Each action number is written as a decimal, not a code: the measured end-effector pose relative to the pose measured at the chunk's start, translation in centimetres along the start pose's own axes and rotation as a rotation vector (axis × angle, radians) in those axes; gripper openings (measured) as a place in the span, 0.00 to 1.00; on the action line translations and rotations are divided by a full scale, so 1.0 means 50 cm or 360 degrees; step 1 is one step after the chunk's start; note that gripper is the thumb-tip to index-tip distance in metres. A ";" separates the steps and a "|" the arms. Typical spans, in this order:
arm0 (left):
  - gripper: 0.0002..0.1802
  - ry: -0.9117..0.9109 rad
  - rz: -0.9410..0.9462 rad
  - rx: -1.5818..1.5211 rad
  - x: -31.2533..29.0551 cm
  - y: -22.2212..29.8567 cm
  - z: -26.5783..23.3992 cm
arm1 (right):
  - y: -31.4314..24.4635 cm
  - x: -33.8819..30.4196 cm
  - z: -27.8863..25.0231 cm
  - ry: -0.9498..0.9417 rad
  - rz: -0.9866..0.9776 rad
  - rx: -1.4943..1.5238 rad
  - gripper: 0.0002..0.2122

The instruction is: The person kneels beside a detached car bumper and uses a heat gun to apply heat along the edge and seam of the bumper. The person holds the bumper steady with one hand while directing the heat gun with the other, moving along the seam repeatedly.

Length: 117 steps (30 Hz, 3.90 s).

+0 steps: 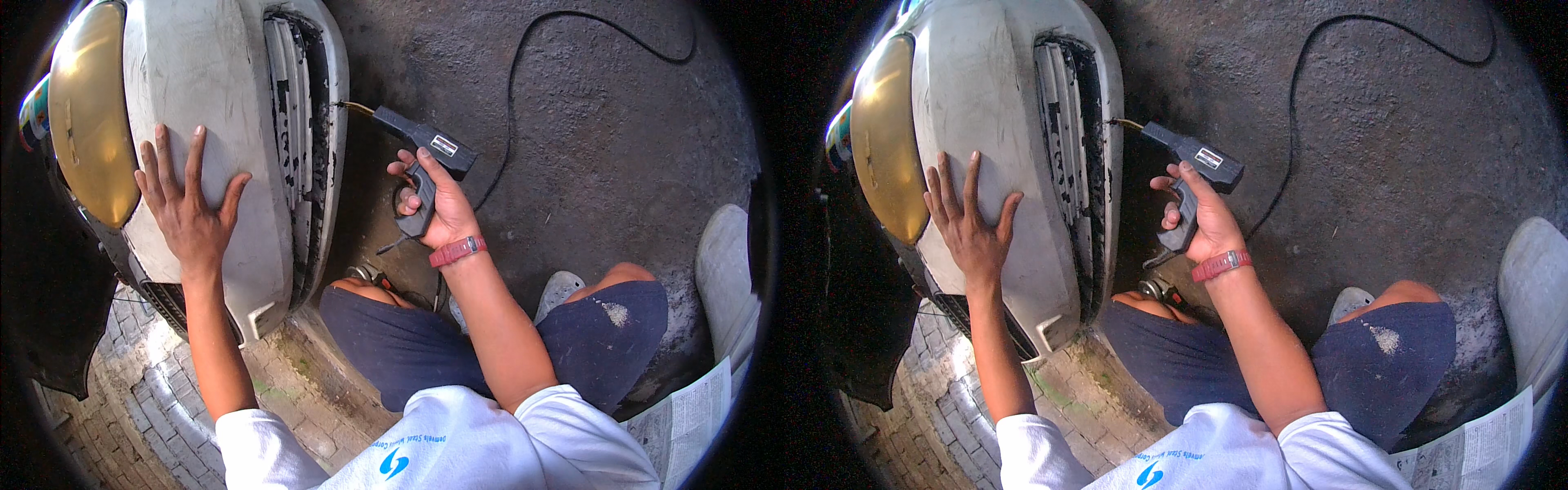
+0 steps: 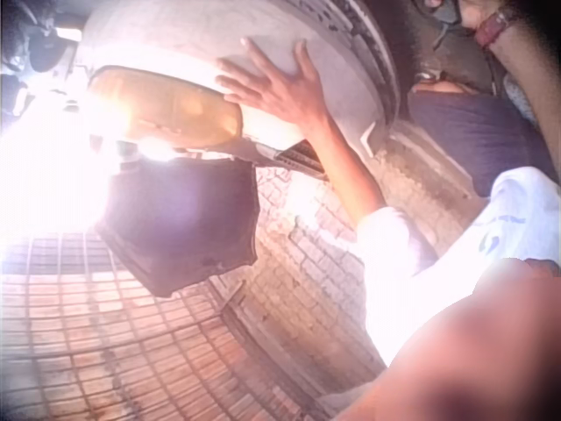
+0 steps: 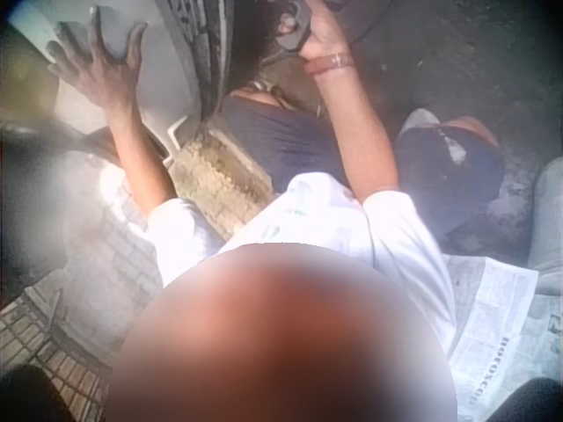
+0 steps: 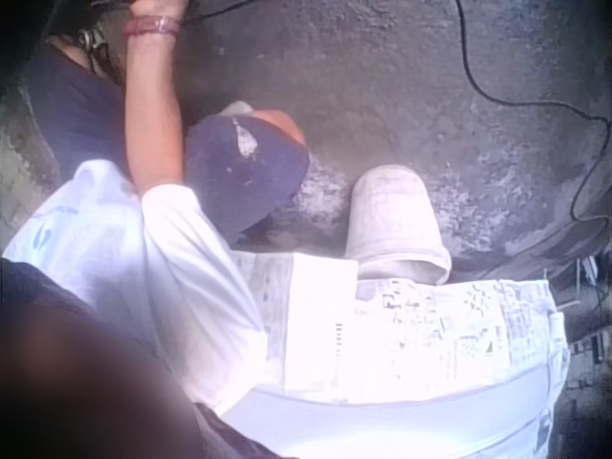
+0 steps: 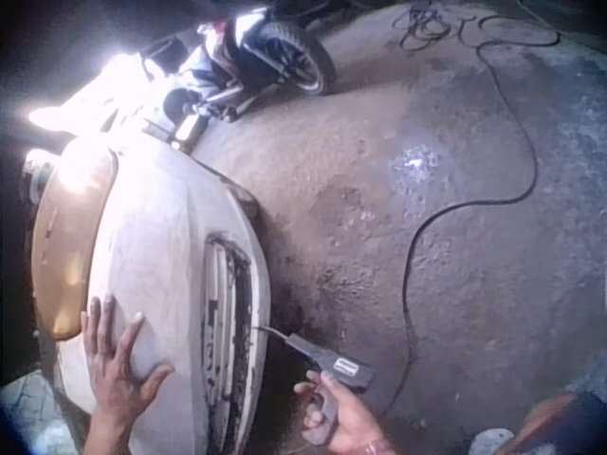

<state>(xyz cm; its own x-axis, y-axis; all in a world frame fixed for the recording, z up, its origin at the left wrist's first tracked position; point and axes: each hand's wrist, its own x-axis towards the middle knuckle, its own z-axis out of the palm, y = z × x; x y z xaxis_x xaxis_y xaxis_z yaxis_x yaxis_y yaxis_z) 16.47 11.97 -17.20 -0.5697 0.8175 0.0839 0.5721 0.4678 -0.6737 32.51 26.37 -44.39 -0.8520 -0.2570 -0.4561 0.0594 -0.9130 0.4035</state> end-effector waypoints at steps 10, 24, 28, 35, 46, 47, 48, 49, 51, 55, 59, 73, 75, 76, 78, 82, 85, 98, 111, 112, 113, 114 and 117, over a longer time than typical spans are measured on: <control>0.48 0.0011 0.0010 -0.0003 0.001 0.001 0.001 | 0.000 -0.002 0.002 0.0005 -0.0006 0.0001 0.17; 0.46 0.0003 0.0006 -0.0071 -0.001 -0.002 -0.006 | -0.002 -0.001 -0.001 -0.0013 0.0005 -0.0053 0.19; 0.46 0.0049 0.0013 -0.0077 -0.003 -0.006 0.000 | 0.001 0.002 -0.005 -0.0021 0.0007 -0.0077 0.20; 0.44 0.0148 0.0017 -0.0116 -0.014 -0.018 0.014 | -0.002 0.013 -0.024 -0.0160 -0.0028 -0.0122 0.28; 0.38 0.0254 -0.0005 -0.0085 -0.030 -0.024 0.010 | 0.007 0.006 -0.005 -0.0159 -0.0276 -0.0198 0.28; 0.37 0.0322 -0.0003 -0.0142 -0.032 -0.022 0.011 | 0.010 0.006 -0.003 -0.0154 -0.0318 -0.0223 0.28; 0.37 0.0340 -0.0012 -0.0153 -0.034 -0.019 0.011 | 0.014 0.006 -0.002 -0.0134 -0.0372 -0.0244 0.28; 0.38 0.0359 -0.0021 -0.0164 -0.037 -0.017 0.012 | 0.018 0.007 -0.002 -0.0173 -0.0371 -0.0221 0.28; 0.41 0.0295 -0.0061 -0.0105 -0.040 -0.015 0.016 | 0.028 0.014 -0.004 -0.0206 -0.0430 -0.0301 0.27; 0.41 0.0229 -0.0078 -0.0122 -0.041 -0.024 0.034 | 0.030 0.023 -0.007 -0.0239 -0.0423 -0.0245 0.26; 0.37 0.0335 0.0059 -0.0380 -0.045 -0.050 0.044 | 0.024 0.031 0.001 -0.0248 -0.0495 -0.0230 0.27; 0.36 0.0113 0.0017 -0.0600 -0.065 -0.063 0.012 | 0.031 -0.044 -0.012 0.0072 -0.0872 -0.0524 0.24; 0.35 0.0191 0.0012 -0.0606 -0.068 -0.057 0.010 | 0.023 -0.076 -0.011 0.0406 -0.1127 -0.0932 0.22; 0.35 0.0221 0.0016 -0.0617 -0.067 -0.053 0.012 | 0.019 -0.087 -0.012 0.0556 -0.1219 -0.1364 0.22; 0.35 0.0242 0.0037 -0.0674 -0.066 -0.058 0.017 | 0.008 -0.102 -0.013 0.0968 -0.1389 -0.2208 0.22; 0.35 0.0310 0.0006 -0.0566 -0.042 -0.051 0.015 | 0.003 -0.082 -0.049 0.0977 -0.1944 -0.3826 0.36; 0.35 0.0207 -0.0172 -0.0775 -0.049 -0.044 0.010 | -0.025 -0.039 -0.094 0.0585 -0.1127 -0.4422 0.40; 0.40 0.0070 -0.0317 -0.0216 0.017 -0.032 0.040 | -0.142 0.111 -0.218 0.0151 -0.0288 -0.4989 0.22; 0.43 -0.0001 -0.0323 -0.0220 0.047 -0.015 0.020 | -0.188 0.459 0.356 -0.0397 -0.1976 -0.2826 0.18; 0.44 0.0006 -0.0316 -0.0224 0.049 -0.015 0.020 | -0.184 0.464 0.379 -0.0454 -0.1932 -0.2711 0.16; 0.44 0.0000 -0.0310 -0.0222 0.049 -0.015 0.019 | -0.180 0.468 0.396 -0.0513 -0.1905 -0.2585 0.15; 0.44 -0.0006 -0.0304 -0.0220 0.050 -0.015 0.018 | -0.175 0.468 0.405 -0.0578 -0.1903 -0.2459 0.13; 0.44 -0.0016 -0.0287 -0.0208 0.053 -0.013 0.019 | -0.156 0.470 0.408 -0.0426 -0.1845 -0.2341 0.12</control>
<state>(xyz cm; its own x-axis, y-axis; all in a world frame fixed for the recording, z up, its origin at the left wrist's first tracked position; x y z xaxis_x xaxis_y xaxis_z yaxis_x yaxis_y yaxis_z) 14.03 13.50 -17.25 -0.6753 0.7136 0.1863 0.5318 0.6461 -0.5475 1.43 33.91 -42.10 -0.8306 0.5163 0.2085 -0.3112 -0.1200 -0.9427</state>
